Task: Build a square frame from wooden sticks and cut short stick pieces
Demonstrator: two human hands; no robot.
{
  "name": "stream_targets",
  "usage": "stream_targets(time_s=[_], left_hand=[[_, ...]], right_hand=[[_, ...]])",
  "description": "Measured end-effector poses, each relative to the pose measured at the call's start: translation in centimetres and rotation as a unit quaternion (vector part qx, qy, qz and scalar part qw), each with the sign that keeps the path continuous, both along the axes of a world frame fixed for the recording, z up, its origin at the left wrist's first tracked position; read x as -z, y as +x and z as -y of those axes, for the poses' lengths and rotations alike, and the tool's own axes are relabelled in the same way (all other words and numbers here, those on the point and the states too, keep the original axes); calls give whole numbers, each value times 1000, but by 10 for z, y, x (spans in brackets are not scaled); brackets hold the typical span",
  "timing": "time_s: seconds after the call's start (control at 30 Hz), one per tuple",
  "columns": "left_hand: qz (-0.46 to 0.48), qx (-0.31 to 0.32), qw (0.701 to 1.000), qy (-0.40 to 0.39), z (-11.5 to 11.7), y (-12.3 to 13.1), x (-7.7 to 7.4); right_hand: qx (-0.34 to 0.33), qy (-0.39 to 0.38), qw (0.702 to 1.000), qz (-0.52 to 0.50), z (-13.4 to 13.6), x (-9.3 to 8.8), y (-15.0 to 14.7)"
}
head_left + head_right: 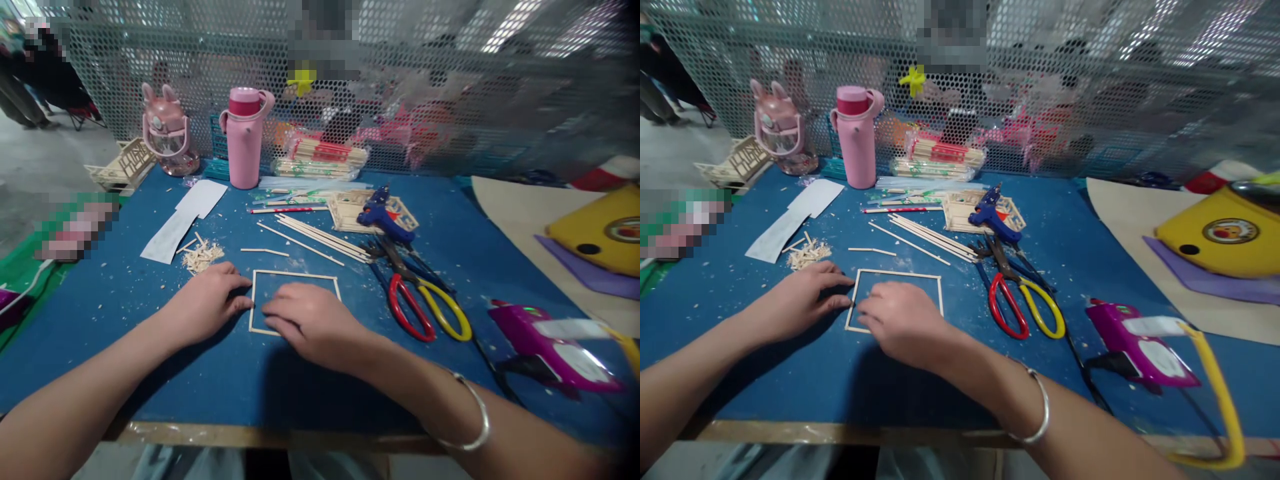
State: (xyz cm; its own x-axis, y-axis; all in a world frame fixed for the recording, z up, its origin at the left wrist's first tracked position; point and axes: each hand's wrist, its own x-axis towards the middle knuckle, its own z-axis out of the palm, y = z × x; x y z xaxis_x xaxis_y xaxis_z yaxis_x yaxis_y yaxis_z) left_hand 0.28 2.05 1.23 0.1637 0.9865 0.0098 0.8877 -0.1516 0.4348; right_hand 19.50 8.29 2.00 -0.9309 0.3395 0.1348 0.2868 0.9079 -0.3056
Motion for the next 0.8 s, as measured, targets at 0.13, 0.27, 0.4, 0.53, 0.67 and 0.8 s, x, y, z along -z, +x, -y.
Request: stream_targets(time_s=[0.13,0.27,0.4,0.53,0.67,0.8], left_hand=[[-6,-49,999,13,-5,4,0],[-38,-60,997,16,-7,7,2],[-45,-53,997,16,-6,8,3],[-45,-51,998,13,-6,8,3],[-42,-49,998,12,-6,9,3],[-42,-50,998,11,-6,9,3]], right_hand=[[71,36,997,4,-25,-9,-16],[94,56,993,39,-40,-1,-29],[104,56,992,31,-41,10,-31],[117,59,991,34,-40,10,-30],[127,61,990,31,-40,10,-32],[136,80,987,27,-38,11,-33]])
